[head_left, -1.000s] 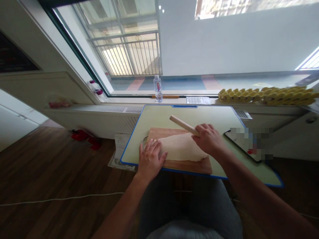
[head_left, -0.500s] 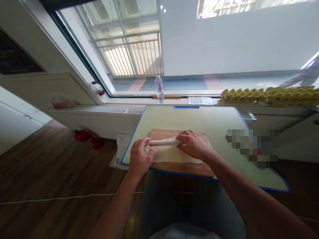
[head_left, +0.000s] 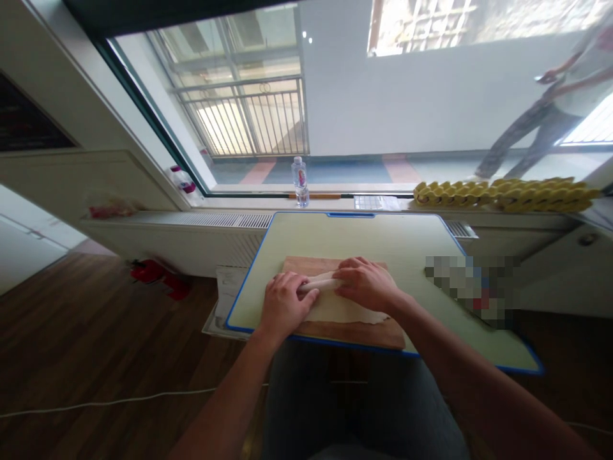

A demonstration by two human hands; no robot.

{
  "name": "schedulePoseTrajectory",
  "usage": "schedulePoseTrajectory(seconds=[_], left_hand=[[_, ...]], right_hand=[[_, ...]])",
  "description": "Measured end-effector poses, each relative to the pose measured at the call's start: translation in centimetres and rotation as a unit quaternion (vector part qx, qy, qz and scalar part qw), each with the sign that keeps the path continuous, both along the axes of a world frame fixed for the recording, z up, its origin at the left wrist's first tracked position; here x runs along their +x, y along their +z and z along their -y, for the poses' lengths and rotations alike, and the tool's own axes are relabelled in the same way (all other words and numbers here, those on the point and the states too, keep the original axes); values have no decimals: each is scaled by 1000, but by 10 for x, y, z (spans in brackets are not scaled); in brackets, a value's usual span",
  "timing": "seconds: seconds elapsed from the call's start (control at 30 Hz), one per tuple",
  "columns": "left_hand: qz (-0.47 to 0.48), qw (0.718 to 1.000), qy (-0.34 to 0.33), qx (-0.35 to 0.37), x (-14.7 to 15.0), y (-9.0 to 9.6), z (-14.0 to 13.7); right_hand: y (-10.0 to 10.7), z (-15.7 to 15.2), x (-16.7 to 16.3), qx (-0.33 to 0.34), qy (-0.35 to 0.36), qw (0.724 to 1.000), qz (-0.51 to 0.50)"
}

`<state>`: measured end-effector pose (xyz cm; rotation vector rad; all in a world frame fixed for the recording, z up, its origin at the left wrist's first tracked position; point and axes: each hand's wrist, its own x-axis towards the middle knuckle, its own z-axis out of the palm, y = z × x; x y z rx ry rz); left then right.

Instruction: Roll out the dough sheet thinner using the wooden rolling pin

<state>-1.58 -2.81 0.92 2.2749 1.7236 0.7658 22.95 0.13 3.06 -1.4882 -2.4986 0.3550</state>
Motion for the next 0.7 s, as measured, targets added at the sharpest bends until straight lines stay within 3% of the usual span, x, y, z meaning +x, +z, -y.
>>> schedulePoseTrajectory(seconds=[0.13, 0.27, 0.47, 0.7], left_hand=[[-8, 1000, 6, 7, 9, 4, -5], [-71, 995, 72, 12, 24, 1, -16], [-142, 986, 87, 24, 29, -13, -24], [-156, 986, 65, -2, 26, -12, -36]], right_hand=[[-5, 2, 8, 8, -3, 1000, 6], [-2, 5, 0, 16, 14, 1000, 6], [-4, -8, -17, 33, -93, 995, 19], [-24, -29, -26, 60, -148, 986, 54]])
